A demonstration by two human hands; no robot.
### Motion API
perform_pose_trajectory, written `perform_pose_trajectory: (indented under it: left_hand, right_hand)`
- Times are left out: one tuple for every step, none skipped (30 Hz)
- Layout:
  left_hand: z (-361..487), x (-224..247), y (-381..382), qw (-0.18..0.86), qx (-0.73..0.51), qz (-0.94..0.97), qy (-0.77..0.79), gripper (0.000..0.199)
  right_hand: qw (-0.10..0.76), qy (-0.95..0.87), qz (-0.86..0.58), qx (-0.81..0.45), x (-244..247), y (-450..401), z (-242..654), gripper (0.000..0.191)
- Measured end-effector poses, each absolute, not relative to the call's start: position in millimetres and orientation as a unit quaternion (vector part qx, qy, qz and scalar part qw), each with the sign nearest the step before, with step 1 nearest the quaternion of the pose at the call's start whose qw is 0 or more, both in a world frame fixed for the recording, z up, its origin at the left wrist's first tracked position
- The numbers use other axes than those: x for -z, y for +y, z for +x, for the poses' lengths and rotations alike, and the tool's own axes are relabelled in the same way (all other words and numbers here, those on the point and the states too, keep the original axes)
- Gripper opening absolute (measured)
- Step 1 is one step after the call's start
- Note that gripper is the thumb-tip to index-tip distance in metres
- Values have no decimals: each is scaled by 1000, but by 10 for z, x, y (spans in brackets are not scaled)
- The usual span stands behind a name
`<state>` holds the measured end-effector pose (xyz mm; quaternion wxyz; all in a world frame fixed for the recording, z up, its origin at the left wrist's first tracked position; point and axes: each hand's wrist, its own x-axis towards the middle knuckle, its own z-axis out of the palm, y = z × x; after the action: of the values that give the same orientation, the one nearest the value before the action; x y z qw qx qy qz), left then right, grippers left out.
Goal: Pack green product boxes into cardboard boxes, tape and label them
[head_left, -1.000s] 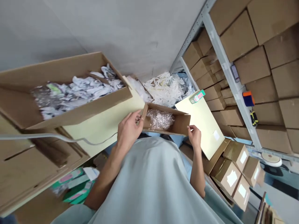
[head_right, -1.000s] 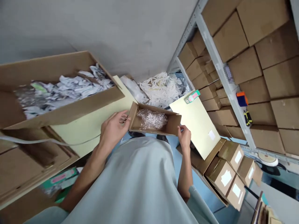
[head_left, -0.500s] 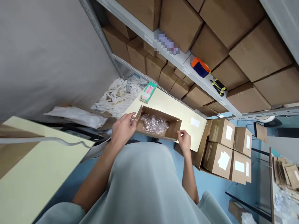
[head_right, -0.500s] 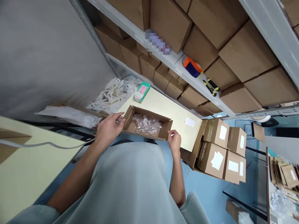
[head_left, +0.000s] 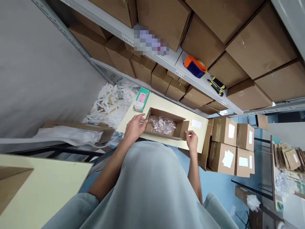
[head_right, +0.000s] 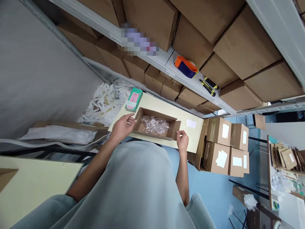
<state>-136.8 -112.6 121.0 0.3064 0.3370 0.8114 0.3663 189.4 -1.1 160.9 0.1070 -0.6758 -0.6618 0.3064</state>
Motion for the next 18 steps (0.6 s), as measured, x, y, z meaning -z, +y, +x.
perform_pose_trajectory:
  left_hand:
    - [-1439, -1164, -1076, 328, -385, 319, 802, 52]
    - [-1523, -1113, -1021, 341, -401, 300, 796, 52]
    - [-1618, -1057, -957, 341, -409, 283, 798, 51]
    - [-1718, -996, -886, 329, -408, 269, 809, 52]
    - [-1818, -930, -806, 310, -395, 258, 826, 54]
    - [-1911, -860, -718, 293, -374, 248, 844, 60]
    - [-1992, -789, -625, 287, -350, 238, 859, 70]
    - [-2055, -717, -528, 292, -330, 227, 869, 83]
    - [-2099, -647, -433, 307, -316, 217, 871, 95]
    - [-2123, -580, -342, 325, -311, 205, 869, 106]
    - [-2131, -517, -260, 344, -310, 194, 865, 115]
    - [-2127, -458, -189, 358, -310, 186, 861, 122]
    - [-2120, -401, -134, 368, -308, 181, 858, 126]
    - [-2115, -345, -94, 373, -304, 180, 858, 128]
    - [-2118, -289, -70, 372, -297, 181, 860, 126]
    - [-2136, -232, -61, 365, -294, 187, 863, 120]
    - [-2170, -175, -66, 353, -298, 198, 864, 109]
    - [-2219, -121, -79, 340, -307, 212, 863, 95]
  right_hand:
    - [112, -656, -684, -299, -1640, -27, 1866, 63]
    - [119, -650, -692, -290, -1676, -48, 1839, 65]
    - [126, -645, -699, -282, -1718, -73, 1813, 66]
    - [134, -640, -706, -272, -1763, -104, 1786, 66]
    - [140, -636, -712, -262, -1811, -140, 1759, 67]
    - [145, -632, -718, -253, -1862, -179, 1731, 67]
    - [147, -629, -723, -246, -1913, -221, 1701, 67]
    - [148, -626, -727, -240, -1964, -265, 1669, 67]
    - [149, -624, -731, -235, -2013, -312, 1637, 66]
    - [149, -621, -734, -230, -2060, -360, 1605, 65]
    - [150, -619, -737, -227, -2101, -410, 1574, 64]
    - [151, -617, -740, -223, -2137, -462, 1547, 63]
    - [151, -614, -743, -218, -2165, -515, 1525, 62]
    - [148, -611, -748, -214, -2187, -569, 1510, 61]
    - [146, -607, -753, -211, -2201, -624, 1501, 60]
    - [144, -601, -758, -207, -2209, -678, 1498, 59]
    - [143, -596, -763, -205, -2212, -730, 1502, 59]
    - [142, -591, -768, -204, -2213, -778, 1509, 58]
